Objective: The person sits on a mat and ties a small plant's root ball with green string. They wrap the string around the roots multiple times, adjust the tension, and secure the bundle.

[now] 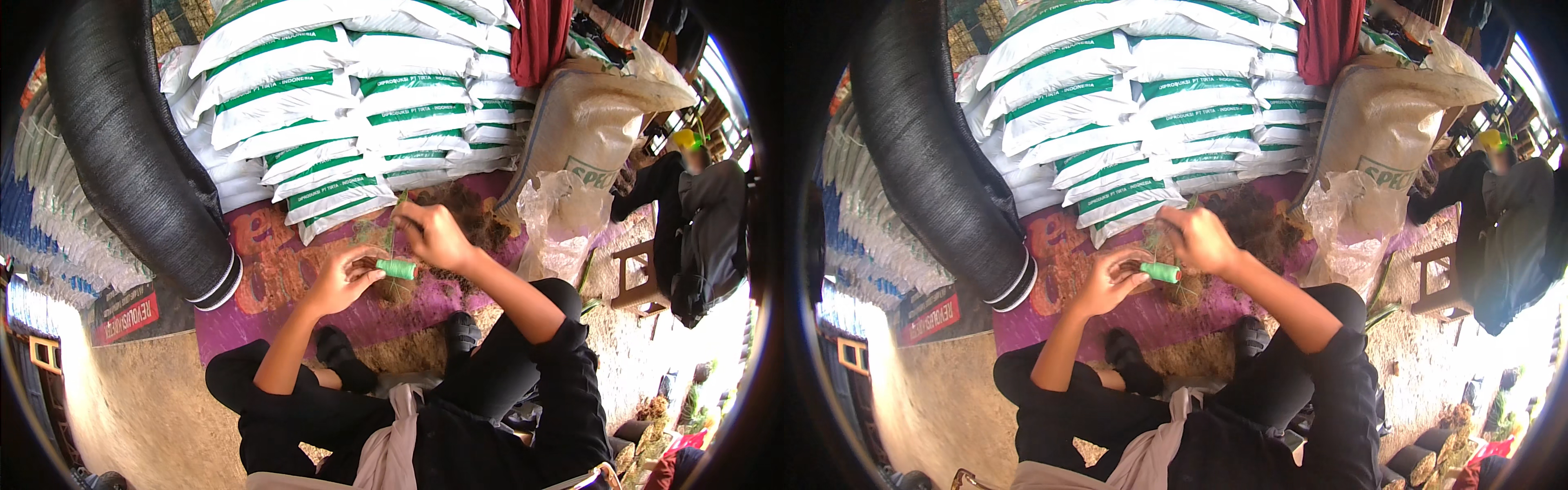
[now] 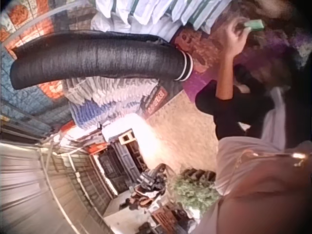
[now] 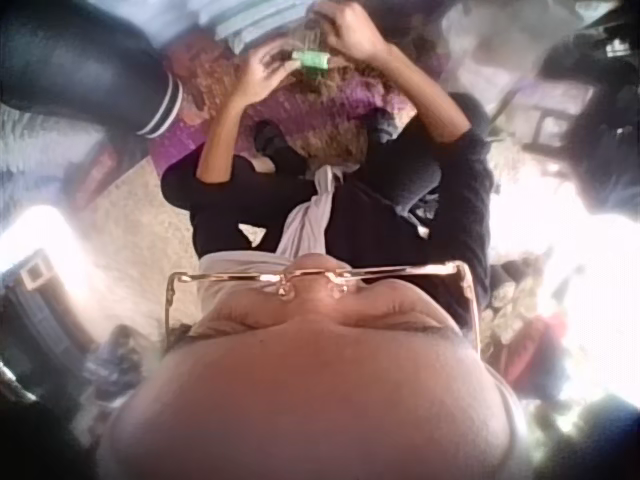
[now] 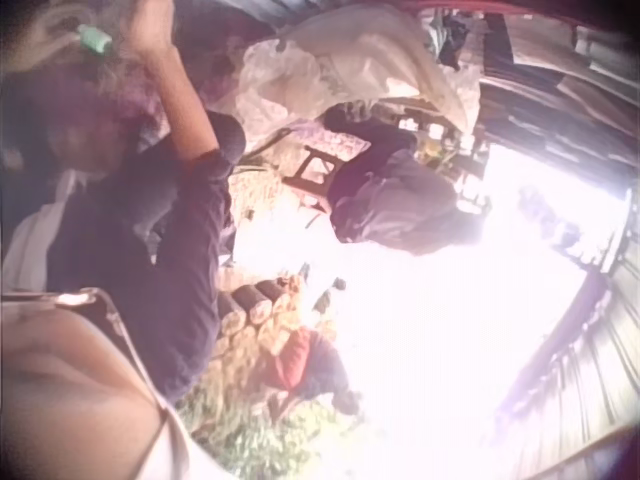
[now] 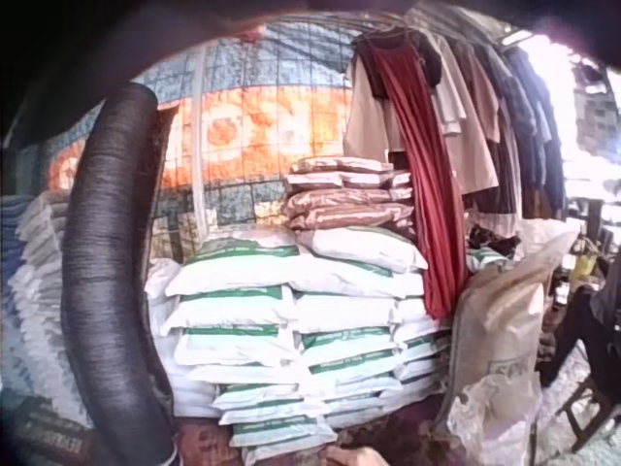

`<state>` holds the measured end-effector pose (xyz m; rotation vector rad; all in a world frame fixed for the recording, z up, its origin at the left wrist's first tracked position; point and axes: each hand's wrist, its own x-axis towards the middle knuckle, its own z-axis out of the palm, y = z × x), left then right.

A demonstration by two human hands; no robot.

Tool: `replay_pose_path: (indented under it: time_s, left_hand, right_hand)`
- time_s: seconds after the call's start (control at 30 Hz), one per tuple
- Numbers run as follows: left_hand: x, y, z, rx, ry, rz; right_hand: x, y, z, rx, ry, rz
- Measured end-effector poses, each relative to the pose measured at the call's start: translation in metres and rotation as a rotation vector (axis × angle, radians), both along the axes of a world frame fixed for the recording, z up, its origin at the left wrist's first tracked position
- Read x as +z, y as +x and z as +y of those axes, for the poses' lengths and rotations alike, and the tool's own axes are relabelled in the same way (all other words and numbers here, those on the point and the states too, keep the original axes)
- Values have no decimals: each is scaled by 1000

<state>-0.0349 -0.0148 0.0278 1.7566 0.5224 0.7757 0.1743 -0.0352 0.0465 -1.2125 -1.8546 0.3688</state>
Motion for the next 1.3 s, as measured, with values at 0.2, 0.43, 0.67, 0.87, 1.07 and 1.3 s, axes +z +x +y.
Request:
replay_pose_path:
  time_s: [0.2, 0.43, 0.67, 0.87, 1.07, 1.3]
  left_hand:
    - [-3, -3, 22, 340, -61, -123]
    - [3, -3, 1, -9, -145, -184]
    - [-8, -3, 8, 238, -47, 96]
    - [7, 17, 4, 234, -480, -399]
    - [-16, 16, 6, 305, -43, 34]
    - [-8, 19, 13, 266, -453, -378]
  right_hand:
    - [-43, -11, -25, 198, -31, -166]
    - [-37, 15, 4, -25, -90, -129]
    - [-5, -12, -11, 149, 64, -140]
    - [-61, 13, 8, 65, 86, -290]
    - [-25, -8, 3, 86, 189, -375]
    - [-41, 9, 7, 39, 67, -266]
